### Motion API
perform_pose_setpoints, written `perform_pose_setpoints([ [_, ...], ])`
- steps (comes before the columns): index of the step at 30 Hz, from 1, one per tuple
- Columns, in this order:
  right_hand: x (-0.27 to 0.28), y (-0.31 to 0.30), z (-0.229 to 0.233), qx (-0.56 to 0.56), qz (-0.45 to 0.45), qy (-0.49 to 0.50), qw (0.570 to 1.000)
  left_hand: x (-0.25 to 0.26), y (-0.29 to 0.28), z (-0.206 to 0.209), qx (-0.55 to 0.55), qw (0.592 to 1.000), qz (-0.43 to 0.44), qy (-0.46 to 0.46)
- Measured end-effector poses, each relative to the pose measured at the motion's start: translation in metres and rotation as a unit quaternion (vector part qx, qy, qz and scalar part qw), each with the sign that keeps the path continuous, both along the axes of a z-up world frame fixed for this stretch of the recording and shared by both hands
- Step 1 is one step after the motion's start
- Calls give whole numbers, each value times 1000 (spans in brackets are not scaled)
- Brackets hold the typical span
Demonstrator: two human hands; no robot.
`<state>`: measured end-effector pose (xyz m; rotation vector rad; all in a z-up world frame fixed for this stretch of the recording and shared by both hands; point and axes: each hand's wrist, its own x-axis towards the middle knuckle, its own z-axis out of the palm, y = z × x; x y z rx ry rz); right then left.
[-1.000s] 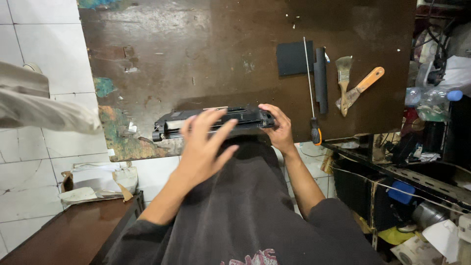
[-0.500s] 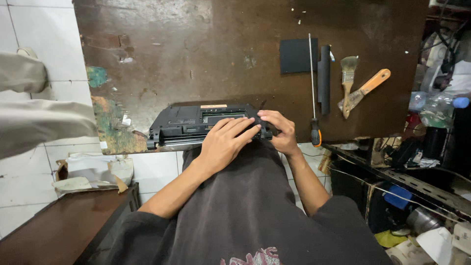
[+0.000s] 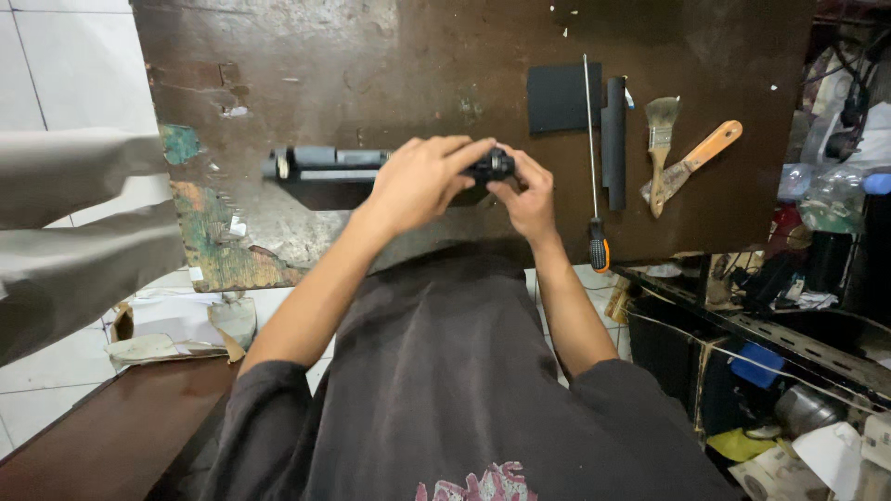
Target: The person opens and closes a black laptop repeatedly on a wooden workbench. They lift the lid, press keys briefly, and then close the lid multiple times while standing at the bench.
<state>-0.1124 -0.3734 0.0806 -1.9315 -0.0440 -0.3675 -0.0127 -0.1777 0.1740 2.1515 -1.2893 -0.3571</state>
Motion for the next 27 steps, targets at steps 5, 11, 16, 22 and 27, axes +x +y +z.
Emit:
perform_pose_setpoints([
  [5, 7, -10, -29, 38, -23, 20, 999, 26, -11, -13, 28, 998, -30, 44],
  [11, 10, -10, -38, 75, -39, 31, 996, 35, -15, -10, 42, 995, -27, 88],
  [16, 9, -12, -45, 81, -38, 37, 995, 38, -18, -8, 54, 992, -35, 106],
  [22, 7, -17, -49, 65, -35, 41, 996, 42, -29, -45, 144, 989, -11, 39],
  [27, -7, -32, -11, 73, -58, 92, 991, 49, -33, -47, 175, 984, 14, 38],
])
